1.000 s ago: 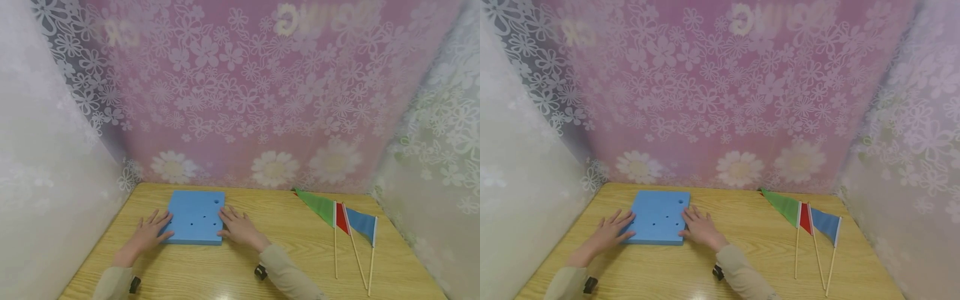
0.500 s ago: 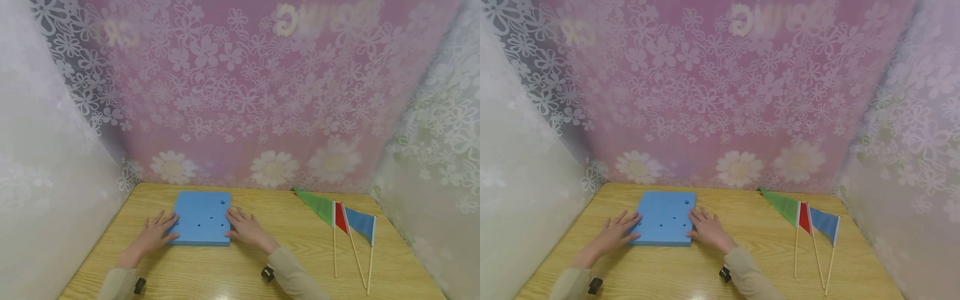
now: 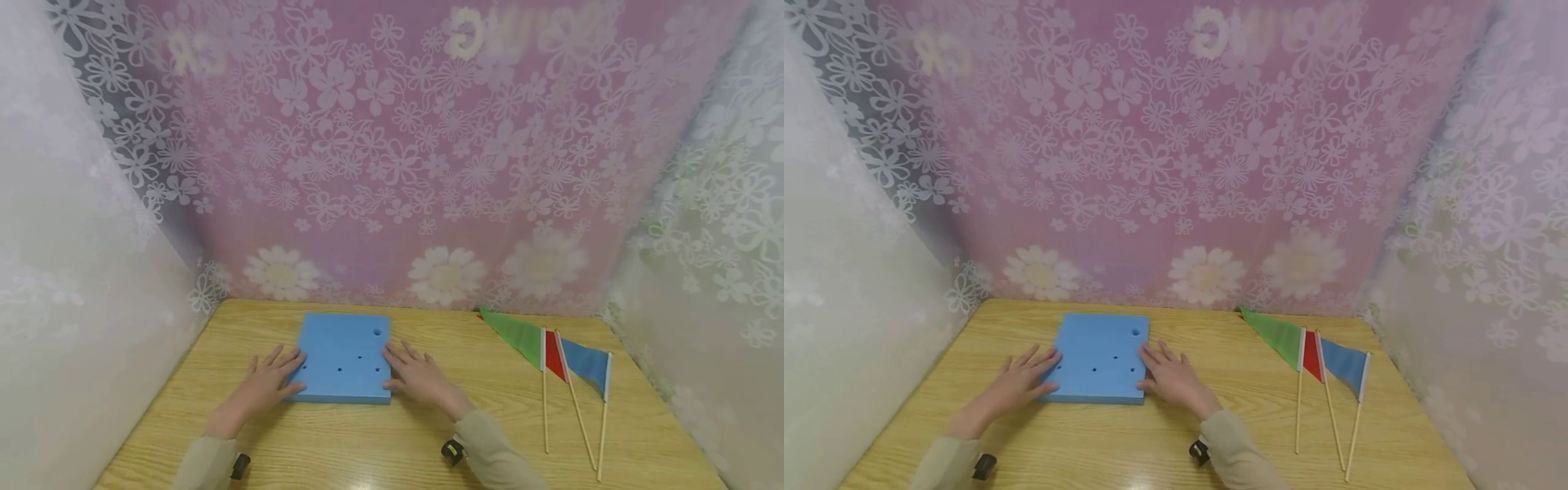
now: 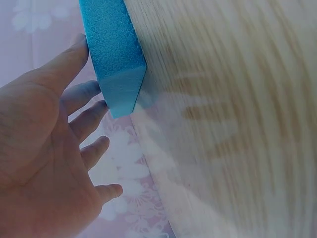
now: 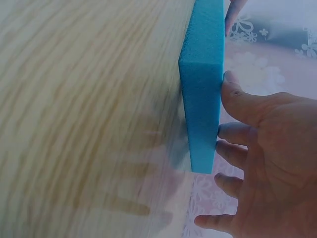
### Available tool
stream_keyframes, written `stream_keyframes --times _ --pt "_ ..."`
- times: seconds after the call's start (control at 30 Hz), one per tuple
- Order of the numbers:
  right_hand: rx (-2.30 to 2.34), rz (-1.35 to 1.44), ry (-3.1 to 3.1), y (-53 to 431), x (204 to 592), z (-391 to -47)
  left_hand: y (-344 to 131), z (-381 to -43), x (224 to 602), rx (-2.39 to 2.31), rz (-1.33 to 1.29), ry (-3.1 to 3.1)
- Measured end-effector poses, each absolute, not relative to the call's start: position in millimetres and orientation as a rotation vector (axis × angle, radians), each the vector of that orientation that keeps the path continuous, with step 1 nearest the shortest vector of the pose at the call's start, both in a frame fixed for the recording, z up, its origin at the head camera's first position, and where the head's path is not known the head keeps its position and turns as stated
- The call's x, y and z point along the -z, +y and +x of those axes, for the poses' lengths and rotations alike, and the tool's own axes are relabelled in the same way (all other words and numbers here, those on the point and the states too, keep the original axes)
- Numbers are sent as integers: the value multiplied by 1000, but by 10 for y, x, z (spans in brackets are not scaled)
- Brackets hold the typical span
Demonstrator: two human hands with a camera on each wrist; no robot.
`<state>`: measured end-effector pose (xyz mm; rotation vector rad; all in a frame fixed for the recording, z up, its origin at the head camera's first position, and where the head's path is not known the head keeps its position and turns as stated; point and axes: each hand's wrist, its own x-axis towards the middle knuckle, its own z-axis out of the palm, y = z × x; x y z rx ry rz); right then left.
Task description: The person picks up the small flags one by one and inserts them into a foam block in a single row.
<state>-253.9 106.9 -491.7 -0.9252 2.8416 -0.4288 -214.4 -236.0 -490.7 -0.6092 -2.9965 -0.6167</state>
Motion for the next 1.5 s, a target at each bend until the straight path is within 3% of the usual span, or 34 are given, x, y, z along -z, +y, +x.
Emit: stream_keyframes --times 1.5 --pt "599 -797 2853 2088 4919 -2405 -1472 -2262 4959 665 -835 -2963"
